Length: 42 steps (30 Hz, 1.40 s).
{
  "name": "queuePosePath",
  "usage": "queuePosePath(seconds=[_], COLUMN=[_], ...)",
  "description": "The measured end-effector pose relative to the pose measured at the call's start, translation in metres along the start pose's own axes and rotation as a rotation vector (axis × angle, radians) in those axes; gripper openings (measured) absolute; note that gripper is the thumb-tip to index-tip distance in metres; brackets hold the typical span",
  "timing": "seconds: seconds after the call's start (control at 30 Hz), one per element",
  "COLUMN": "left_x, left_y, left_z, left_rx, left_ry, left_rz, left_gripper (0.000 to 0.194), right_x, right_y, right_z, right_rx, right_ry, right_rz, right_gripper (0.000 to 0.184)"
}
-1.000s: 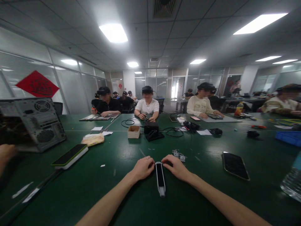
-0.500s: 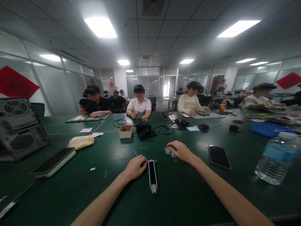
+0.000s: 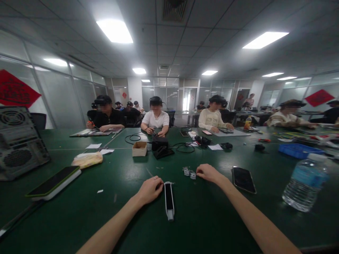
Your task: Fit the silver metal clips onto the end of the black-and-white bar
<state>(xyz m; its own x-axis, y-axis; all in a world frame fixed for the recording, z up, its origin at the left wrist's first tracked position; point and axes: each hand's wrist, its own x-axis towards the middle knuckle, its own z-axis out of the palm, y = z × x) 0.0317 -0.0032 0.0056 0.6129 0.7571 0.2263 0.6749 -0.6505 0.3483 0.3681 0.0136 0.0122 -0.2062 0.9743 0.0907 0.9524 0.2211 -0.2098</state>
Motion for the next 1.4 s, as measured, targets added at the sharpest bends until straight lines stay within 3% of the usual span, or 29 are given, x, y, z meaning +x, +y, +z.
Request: queuePosePath(seconds=[0.43, 0.93, 1.13, 1.3, 1.4], left_x=[0.0, 0.0, 0.0, 0.0, 0.0], left_y=[0.005, 0.004, 0.002, 0.002, 0.002], left_z=[-0.005, -0.004, -0.002, -0.001, 0.0], left_rx=[-0.005, 0.002, 0.009, 0.037, 0.039], left_ry=[-0.006, -0.003, 0.011, 0.022, 0.027], left_rz=[-0.002, -0.001, 0.018, 0.023, 0.032], left_gripper=[0.019, 0.02, 0.019, 0.019, 0.019], right_x=[0.008, 0.001, -0.003, -0.01, -0.012], right_y=[-0.023, -0.017, -0.054, -0.096, -0.108], right_z=[0.006, -0.006, 0.002, 0.024, 0.035], right_rx=[-0.17, -0.227, -0.024, 0.167, 0.201], right_ry=[0.003, 0.069, 0.248, 0.228, 0.242], right_rz=[0.134, 0.182, -0.033, -0.227, -0.283], right_gripper=[0.016, 0.02, 0.012, 0.008, 0.008])
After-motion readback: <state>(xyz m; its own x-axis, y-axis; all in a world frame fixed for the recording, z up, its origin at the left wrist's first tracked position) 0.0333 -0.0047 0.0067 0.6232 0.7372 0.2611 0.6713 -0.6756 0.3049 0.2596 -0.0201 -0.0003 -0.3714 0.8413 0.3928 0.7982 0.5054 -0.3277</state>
